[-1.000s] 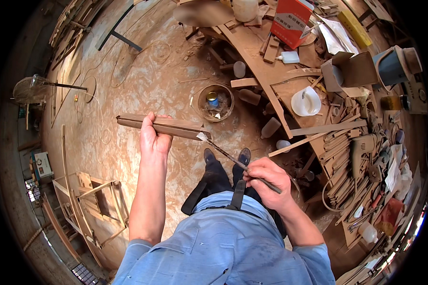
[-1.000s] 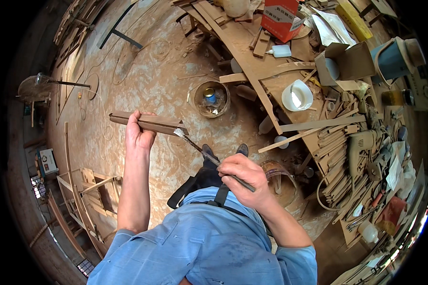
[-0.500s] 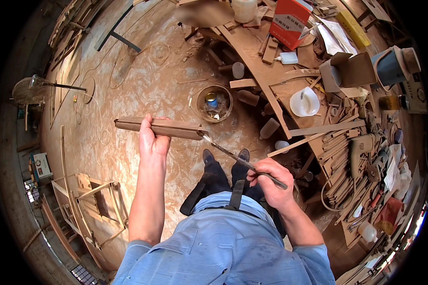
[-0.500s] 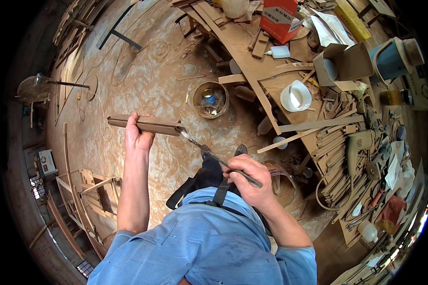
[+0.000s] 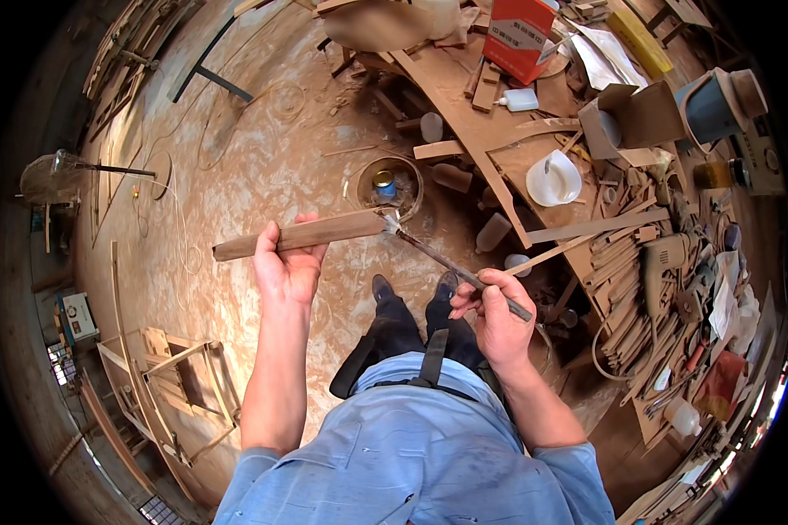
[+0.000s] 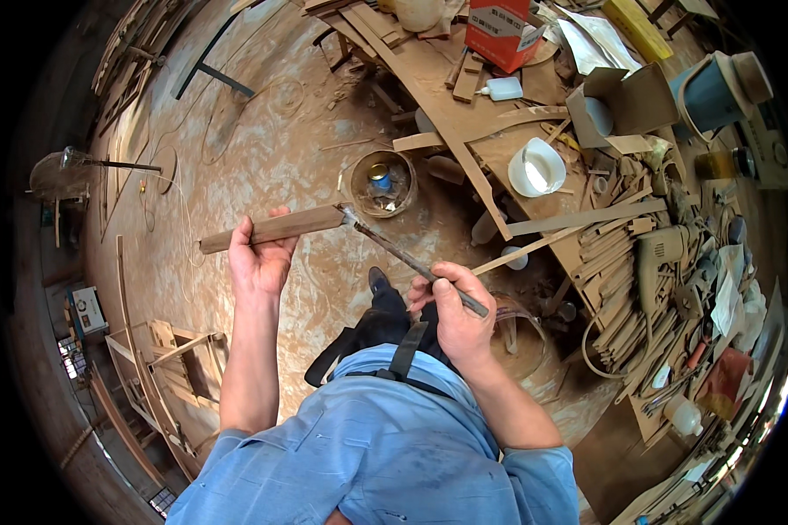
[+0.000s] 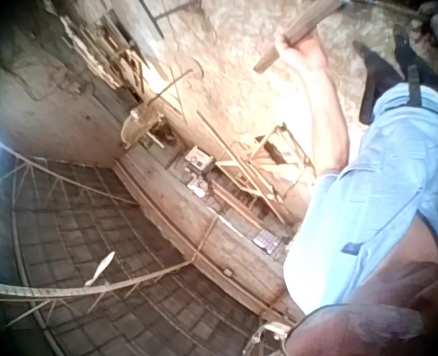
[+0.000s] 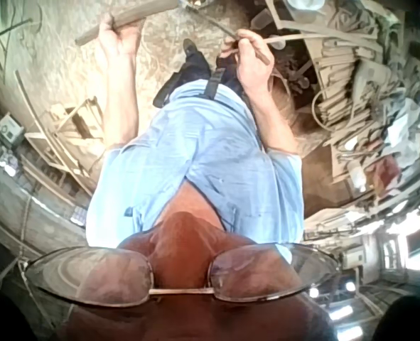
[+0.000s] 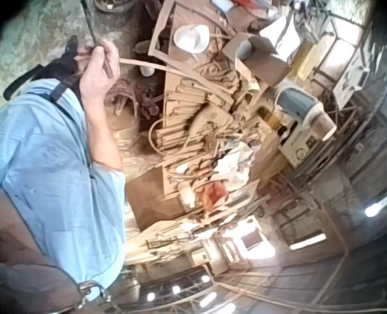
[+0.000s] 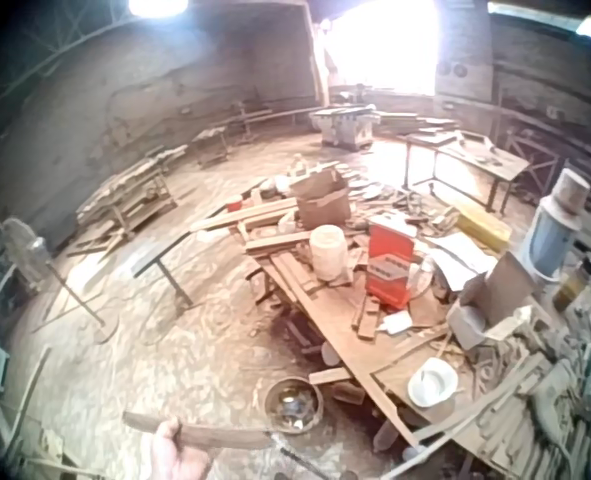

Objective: The person uses a hammer to break apart a wooden frame and then applies glue to small wooden pieces. They walk around the workshop to retrieve materials and tools, eventually placing the glued pieces onto a larger wooden structure.

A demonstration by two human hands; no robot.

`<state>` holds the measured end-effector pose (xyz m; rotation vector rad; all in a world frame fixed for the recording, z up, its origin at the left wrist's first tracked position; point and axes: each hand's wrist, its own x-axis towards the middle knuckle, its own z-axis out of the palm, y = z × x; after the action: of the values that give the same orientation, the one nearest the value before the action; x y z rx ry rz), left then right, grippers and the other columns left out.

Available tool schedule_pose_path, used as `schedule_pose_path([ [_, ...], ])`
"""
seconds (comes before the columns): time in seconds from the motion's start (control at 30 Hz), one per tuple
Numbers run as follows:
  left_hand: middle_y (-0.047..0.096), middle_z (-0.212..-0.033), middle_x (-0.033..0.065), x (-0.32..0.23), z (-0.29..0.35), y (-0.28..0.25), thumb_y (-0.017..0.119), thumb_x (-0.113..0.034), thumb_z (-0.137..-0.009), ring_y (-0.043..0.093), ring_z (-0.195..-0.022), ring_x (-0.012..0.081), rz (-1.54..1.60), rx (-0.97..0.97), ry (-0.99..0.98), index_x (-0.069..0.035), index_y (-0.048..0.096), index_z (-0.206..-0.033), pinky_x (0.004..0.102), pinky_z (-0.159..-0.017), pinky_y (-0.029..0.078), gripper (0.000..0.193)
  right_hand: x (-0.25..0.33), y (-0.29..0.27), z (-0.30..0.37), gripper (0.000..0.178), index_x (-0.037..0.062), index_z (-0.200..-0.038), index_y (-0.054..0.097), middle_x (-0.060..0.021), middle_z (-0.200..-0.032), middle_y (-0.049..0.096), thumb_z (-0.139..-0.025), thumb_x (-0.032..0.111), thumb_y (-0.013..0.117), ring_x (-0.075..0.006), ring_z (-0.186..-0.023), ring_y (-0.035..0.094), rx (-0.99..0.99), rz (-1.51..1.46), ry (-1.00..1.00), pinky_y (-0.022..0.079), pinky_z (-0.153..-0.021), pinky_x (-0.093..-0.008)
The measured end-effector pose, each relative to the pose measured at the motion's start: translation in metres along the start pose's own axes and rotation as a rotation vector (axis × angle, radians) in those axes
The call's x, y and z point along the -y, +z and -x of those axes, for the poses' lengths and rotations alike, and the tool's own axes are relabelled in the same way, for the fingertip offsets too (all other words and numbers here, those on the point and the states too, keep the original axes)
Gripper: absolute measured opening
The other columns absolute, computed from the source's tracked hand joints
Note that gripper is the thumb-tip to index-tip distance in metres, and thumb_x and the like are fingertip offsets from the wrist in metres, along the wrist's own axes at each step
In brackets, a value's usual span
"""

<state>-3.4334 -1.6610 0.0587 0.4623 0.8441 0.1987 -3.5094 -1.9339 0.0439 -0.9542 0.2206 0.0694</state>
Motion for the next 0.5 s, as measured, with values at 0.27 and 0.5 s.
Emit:
schedule_pose_path([
  [0.27, 0.058, -0.103, 0.0149, 0.017, 0.008, -0.009, 0.053, -0.024, -0.094, 0.056, -0.108, 0.0361, -0.071, -0.081, 0.061, -0.004, 0.045, -0.106, 0.0615, -0.098, 0.042, 0.024, 0.007, 0.006, 0.001, 0.021, -0.0064, -0.108, 0.052, -0.0161, -0.090, 0.064, -0.093, 0.008, 0.054, -0.0192, -0.077, 0.063, -0.091, 0.141, -0.086, 0.055, -0.067, -0.0321],
  [0.5, 0.058, -0.115, 0.0124, 0.027, 0.012, -0.015, 0.054, -0.027, -0.095, 0.056, -0.110, 0.0301, -0.043, -0.056, 0.055, -0.006, 0.048, -0.114, 0.0576, -0.100, 0.040, 0.029, -0.007, 0.009, 0.002, 0.029, -0.0024, -0.106, 0.052, -0.0173, -0.090, 0.063, -0.080, -0.002, 0.065, -0.0261, -0.075, 0.064, 0.165, 0.603, -0.491, 0.053, -0.068, -0.0330],
])
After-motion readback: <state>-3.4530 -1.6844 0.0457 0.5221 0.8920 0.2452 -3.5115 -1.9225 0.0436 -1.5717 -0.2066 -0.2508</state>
